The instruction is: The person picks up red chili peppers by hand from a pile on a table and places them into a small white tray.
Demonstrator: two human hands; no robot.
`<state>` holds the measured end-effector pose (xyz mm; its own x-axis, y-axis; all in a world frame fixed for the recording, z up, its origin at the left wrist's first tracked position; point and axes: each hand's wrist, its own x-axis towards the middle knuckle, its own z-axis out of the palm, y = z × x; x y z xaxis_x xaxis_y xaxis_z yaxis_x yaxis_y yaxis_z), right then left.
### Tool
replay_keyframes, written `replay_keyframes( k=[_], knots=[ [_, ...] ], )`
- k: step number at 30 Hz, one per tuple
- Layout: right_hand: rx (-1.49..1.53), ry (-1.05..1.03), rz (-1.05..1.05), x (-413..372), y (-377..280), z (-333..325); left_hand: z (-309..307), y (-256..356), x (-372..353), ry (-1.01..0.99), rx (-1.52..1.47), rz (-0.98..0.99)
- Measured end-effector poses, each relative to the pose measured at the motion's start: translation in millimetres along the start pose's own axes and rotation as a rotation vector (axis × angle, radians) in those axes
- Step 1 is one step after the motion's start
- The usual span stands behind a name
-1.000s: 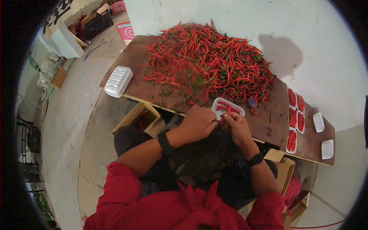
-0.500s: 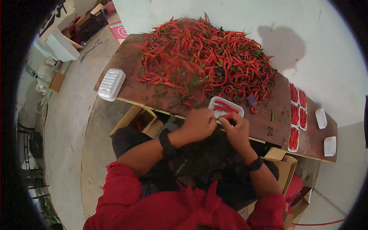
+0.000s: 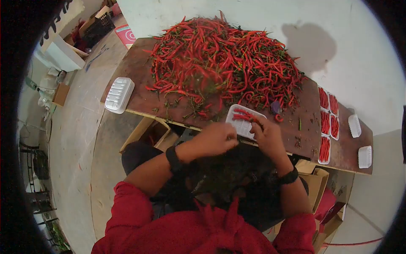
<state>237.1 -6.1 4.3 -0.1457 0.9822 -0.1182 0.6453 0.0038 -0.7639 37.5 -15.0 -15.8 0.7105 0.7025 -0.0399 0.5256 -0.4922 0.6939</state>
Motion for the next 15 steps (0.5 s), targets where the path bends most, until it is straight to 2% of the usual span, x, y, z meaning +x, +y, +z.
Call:
replay_keyframes(
  k=[1,2,3,5,6,8,15],
  knots=[
    [0.001,0.001,0.002,-0.8,3.4,2.2,-3.0,2.7,2.5,0.208,-0.106,-0.059],
    [-0.111,0.059,-0.207,-1.1,9.7,6.5,-4.7,4.0,5.3,0.417,-0.212,-0.118],
    [-0.223,0.116,-0.417,-1.3,12.7,9.1,-4.5,2.4,8.4,0.416,-0.211,-0.118],
    [-0.281,0.054,-0.359,-1.6,13.9,11.1,-0.2,-4.6,15.5,0.539,0.012,0.018],
    [-0.339,-0.008,-0.299,-2.1,13.7,10.5,3.1,-8.3,19.9,0.539,0.011,0.021],
    [-0.357,-0.002,-0.321,-4.3,14.0,9.4,9.7,-14.7,26.8,0.492,0.107,0.112],
    [-0.312,0.088,-0.322,-2.4,30.9,4.0,17.8,-17.4,44.1,0.454,0.181,0.111]
  ],
)
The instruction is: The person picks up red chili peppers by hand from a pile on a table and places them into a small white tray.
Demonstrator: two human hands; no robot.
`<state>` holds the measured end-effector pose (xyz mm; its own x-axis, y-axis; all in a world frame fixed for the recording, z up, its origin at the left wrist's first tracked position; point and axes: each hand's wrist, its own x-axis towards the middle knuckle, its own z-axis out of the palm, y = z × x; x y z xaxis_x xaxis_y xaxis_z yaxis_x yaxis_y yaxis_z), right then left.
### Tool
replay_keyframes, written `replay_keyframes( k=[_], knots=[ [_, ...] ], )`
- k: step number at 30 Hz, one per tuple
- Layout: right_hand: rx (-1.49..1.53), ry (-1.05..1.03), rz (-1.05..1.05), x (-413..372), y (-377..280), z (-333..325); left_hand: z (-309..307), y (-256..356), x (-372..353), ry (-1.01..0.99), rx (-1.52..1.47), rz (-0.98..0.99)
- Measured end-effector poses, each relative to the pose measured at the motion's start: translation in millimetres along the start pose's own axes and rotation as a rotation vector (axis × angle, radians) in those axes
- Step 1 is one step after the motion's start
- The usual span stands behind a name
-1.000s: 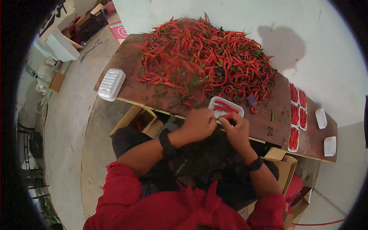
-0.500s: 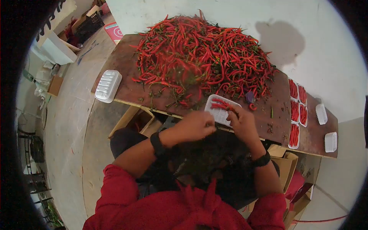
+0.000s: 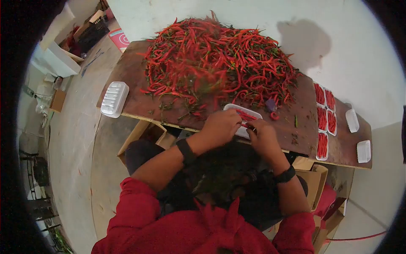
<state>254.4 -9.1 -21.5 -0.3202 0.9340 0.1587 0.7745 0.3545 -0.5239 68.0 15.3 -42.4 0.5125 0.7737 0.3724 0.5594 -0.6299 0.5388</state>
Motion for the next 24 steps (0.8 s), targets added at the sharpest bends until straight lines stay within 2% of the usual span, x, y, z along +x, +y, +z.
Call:
replay_keyframes(
  k=[3,6,8,11,18,20,24],
  knots=[
    [0.001,0.029,0.054,0.3,4.1,-2.0,8.7,-4.2,4.9,-0.001,0.013,0.038],
    [-0.043,-0.008,0.078,3.3,13.0,-0.1,12.7,-3.2,10.1,-0.076,0.084,-0.064],
    [-0.07,0.004,0.09,3.9,13.7,0.0,20.8,-7.2,12.1,0.137,0.049,-0.027],
    [-0.128,0.028,0.094,5.3,14.6,2.5,24.5,-12.3,12.9,0.142,0.004,-0.042],
    [-0.142,0.051,0.082,8.9,22.9,8.2,14.2,-6.4,15.0,0.075,0.089,-0.014],
    [-0.165,0.048,0.089,9.2,24.7,9.5,11.9,-6.7,15.9,-0.08,0.131,-0.077],
    [-0.192,0.03,0.127,8.9,22.8,8.3,15.4,-10.7,17.0,-0.066,0.147,-0.054]
  ],
)
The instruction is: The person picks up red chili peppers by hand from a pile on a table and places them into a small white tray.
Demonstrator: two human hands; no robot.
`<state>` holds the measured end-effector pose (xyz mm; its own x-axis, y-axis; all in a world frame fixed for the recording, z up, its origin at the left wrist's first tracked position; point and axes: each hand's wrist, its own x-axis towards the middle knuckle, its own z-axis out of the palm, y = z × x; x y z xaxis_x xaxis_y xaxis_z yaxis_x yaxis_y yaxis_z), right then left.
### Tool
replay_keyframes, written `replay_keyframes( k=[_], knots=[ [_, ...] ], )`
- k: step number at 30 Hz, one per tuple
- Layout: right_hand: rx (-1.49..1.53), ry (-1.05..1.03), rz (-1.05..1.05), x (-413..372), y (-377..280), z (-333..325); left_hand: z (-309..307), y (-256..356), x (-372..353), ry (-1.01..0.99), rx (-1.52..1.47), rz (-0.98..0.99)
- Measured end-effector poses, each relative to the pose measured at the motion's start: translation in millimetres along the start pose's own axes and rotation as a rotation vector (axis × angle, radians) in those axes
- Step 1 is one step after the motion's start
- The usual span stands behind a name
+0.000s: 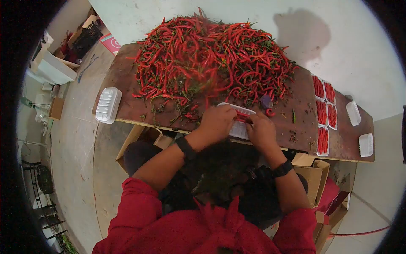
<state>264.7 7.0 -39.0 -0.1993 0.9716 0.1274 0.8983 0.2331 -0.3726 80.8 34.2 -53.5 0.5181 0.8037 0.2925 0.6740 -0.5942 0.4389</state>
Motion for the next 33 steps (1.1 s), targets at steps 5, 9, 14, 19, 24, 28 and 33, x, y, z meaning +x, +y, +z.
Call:
replay_keyframes(
  k=[5,9,14,19,24,28,33],
  knots=[
    [-0.041,-0.004,0.008,0.6,-3.3,-3.3,5.8,-2.2,1.3,0.084,0.05,0.059],
    [-0.066,0.004,0.005,0.0,-2.6,-3.0,4.2,-1.4,2.2,0.062,0.072,0.059],
    [-0.036,0.026,-0.024,-1.1,-1.3,-3.1,3.2,0.1,2.9,0.066,0.079,0.086],
    [-0.045,0.02,-0.015,-1.6,-5.1,-4.4,8.0,-2.8,1.9,0.095,0.066,0.091],
    [-0.089,0.019,-0.009,-0.8,-3.4,-0.3,3.9,1.8,2.8,0.094,0.094,0.088],
    [-0.099,0.035,-0.02,0.3,-1.3,3.1,7.6,0.2,4.3,0.104,0.115,0.096],
    [-0.114,0.05,-0.004,0.1,-0.1,4.2,-0.8,0.1,5.3,0.041,0.136,0.072]
  ],
)
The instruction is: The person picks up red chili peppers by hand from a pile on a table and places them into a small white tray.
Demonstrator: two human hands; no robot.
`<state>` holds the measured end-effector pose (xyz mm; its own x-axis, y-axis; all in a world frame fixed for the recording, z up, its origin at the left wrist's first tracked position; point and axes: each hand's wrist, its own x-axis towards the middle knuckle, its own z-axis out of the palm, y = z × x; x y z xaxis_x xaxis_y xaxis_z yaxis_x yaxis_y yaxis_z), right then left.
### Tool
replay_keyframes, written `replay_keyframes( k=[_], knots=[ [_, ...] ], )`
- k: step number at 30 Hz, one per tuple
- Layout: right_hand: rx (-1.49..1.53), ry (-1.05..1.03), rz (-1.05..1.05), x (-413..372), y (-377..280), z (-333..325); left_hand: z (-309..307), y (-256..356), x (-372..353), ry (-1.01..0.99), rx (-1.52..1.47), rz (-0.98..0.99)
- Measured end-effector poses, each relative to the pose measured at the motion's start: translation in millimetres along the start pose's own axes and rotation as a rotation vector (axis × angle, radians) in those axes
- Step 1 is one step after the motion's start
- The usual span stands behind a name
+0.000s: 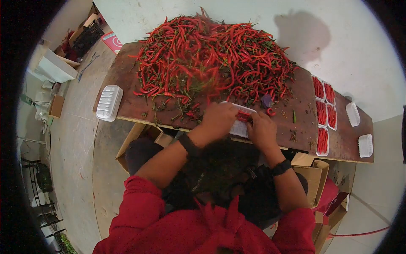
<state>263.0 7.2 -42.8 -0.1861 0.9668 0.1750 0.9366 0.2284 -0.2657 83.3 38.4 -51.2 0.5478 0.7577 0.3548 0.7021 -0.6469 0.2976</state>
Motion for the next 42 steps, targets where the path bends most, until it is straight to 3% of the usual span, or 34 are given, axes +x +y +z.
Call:
replay_keyframes(
  k=[3,5,8,12,14,17,22,24,26,27,29,30,32,36,39,42],
  knots=[
    [0.017,0.025,-0.009,-2.7,-1.6,-4.5,-9.7,-12.4,1.9,-0.081,-0.023,-0.126],
    [0.029,0.02,0.005,-1.4,-3.2,-6.0,-4.9,-29.1,1.2,0.231,0.031,-0.117],
    [0.053,0.024,-0.01,-1.7,-8.5,-13.7,-13.2,-36.6,1.5,0.272,0.01,-0.223],
    [0.071,0.064,-0.067,-2.8,-9.8,-13.3,-12.8,-42.3,-2.0,0.218,0.049,-0.225],
    [0.056,0.053,-0.052,-4.1,-12.0,-14.5,-12.1,-45.3,-3.2,0.057,0.074,-0.278],
    [0.038,0.029,-0.028,-6.7,-13.6,-17.1,-20.2,-43.5,-3.3,-0.03,0.101,-0.323],
    [0.055,0.049,-0.031,-8.4,-14.7,-17.5,-23.7,-56.8,-8.1,0.142,-0.075,-0.289],
    [0.232,0.097,-0.04,-7.6,-14.2,-14.3,-31.9,-59.5,-8.2,0.221,-0.187,-0.261],
    [0.379,0.064,0.003,-6.2,-22.3,-22.1,-54.9,-52.7,-6.1,-0.037,-0.566,-0.502],
    [0.524,0.028,0.046,-5.3,-25.7,-24.8,-55.7,-50.7,-8.2,-0.035,-0.564,-0.503],
    [0.66,-0.036,0.075,-2.9,-25.0,-20.0,-54.6,-40.9,-14.5,-0.142,-1.133,-0.623],
    [0.794,-0.102,0.107,-2.4,-25.4,-18.7,-55.5,-36.0,-17.4,-0.14,-1.133,-0.623],
    [0.88,-0.163,0.145,-2.4,-28.5,-20.1,-59.4,-24.9,-23.5,-0.325,-1.178,-0.466],
    [1.216,-0.342,0.322,-8.8,-42.6,-29.4,-54.9,-6.8,-38.9,-0.44,-1.253,-0.416],
    [1.094,-0.352,0.162,-14.2,-41.4,-21.1,-58.6,0.6,-47.6,-0.487,-1.218,-0.433],
    [1.094,-0.423,0.206,-18.9,-50.0,-36.5,-64.9,3.8,-52.8,-0.499,-1.175,-0.438]
  ],
)
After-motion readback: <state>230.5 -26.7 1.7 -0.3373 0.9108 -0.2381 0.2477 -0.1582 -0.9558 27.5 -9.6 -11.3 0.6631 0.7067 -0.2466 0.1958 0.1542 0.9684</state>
